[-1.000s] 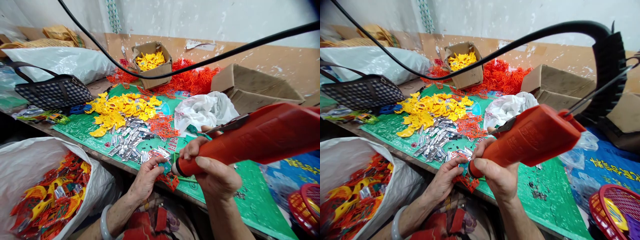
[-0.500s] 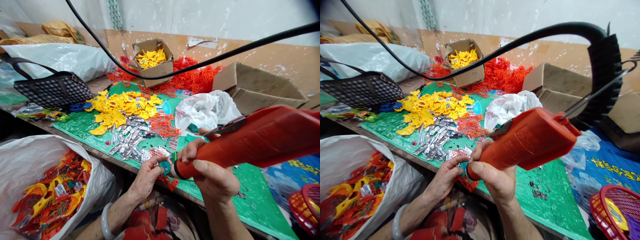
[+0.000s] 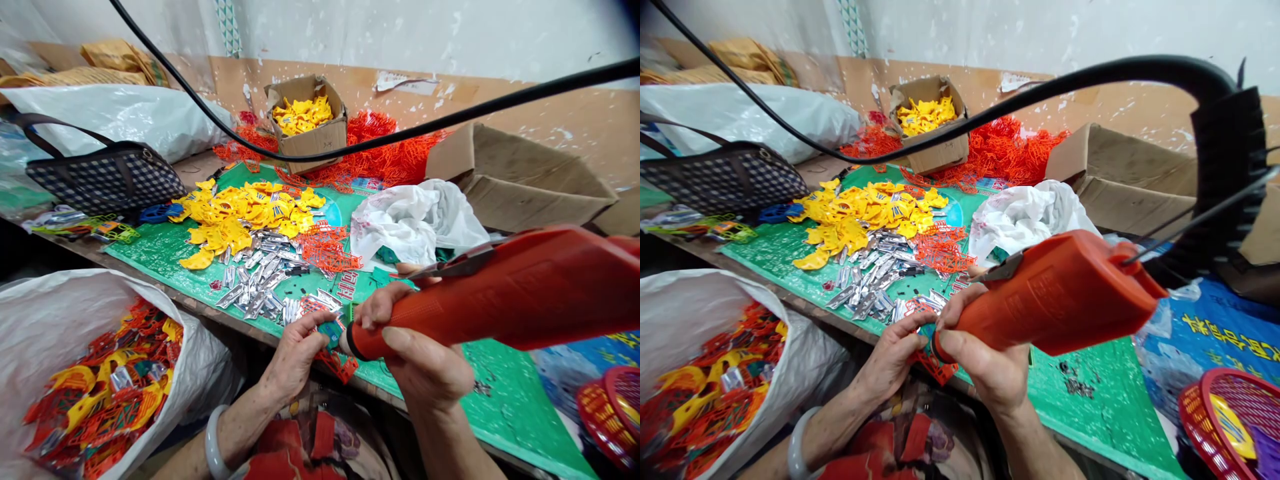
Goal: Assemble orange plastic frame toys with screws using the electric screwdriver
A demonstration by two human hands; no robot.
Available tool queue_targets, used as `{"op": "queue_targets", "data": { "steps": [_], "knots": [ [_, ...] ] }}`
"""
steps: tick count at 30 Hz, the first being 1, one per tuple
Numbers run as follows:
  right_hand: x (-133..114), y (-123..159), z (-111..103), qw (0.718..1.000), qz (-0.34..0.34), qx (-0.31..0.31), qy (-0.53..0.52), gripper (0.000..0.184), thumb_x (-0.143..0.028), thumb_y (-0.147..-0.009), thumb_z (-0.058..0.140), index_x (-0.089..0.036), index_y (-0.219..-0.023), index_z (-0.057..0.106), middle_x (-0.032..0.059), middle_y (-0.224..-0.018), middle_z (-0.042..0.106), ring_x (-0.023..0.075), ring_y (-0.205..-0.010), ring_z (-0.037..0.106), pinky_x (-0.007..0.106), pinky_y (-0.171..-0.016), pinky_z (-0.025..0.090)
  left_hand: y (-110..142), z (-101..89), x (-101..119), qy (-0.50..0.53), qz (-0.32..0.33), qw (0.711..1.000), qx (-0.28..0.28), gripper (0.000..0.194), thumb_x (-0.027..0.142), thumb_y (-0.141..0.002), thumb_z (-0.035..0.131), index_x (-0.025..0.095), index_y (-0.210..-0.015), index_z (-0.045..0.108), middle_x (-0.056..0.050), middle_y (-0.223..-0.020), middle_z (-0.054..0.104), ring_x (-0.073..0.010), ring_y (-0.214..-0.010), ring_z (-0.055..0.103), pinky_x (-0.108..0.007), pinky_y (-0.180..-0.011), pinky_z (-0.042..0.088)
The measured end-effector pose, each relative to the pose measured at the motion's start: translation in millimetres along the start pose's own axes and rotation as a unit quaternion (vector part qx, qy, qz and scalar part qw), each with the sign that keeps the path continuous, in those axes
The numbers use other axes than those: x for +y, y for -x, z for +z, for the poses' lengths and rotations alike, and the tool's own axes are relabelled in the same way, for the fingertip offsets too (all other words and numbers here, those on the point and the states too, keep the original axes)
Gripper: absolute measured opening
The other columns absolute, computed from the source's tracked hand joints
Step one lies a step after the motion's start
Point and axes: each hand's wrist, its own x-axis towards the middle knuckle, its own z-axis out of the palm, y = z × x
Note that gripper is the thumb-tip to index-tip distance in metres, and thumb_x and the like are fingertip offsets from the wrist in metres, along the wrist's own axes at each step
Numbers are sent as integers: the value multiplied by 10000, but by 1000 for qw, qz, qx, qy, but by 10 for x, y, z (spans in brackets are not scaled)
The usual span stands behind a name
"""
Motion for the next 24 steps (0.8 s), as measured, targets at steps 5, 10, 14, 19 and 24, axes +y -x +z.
{"op": "queue_targets", "data": {
  "steps": [5,10,14,19,24],
  "knots": [
    [21,55,-31,1000,-5,-17,-16,427,-180,-738,727,-325,-1102,559,-68,-754,631,137,-678,604,331,-714,506,0,51,1,12,0,999,43,326,166,-583,683,172,-904,735,16,-618,671,-128,-542,555,-245,-571,409],
    [37,100,-38,1000,-6,-15,-10,477,-207,-744,740,-316,-1154,523,-65,-739,613,136,-661,591,329,-714,499,4,115,46,32,-9,998,50,306,148,-555,682,164,-855,738,12,-660,688,-116,-554,563,-237,-584,430],
    [74,129,-57,1000,-17,-21,11,496,-214,-749,730,-314,-1177,500,-51,-752,621,149,-665,600,350,-723,503,7,127,79,35,-12,998,42,293,157,-563,703,166,-854,741,-2,-722,708,-132,-619,601,-241,-627,452],
    [126,138,-76,999,-22,-27,29,458,-209,-755,719,-318,-1145,506,-55,-755,627,148,-670,612,347,-735,508,21,120,109,28,-19,999,35,281,175,-588,714,161,-868,738,-7,-723,706,-131,-615,597,-235,-613,450],
    [94,96,-34,999,-25,-35,9,442,-191,-743,725,-320,-1123,539,-60,-748,621,143,-660,604,349,-719,513,23,100,155,45,-15,998,28,263,185,-597,752,165,-858,728,0,-767,701,-121,-642,606,-223,-641,458]
  ]
}}
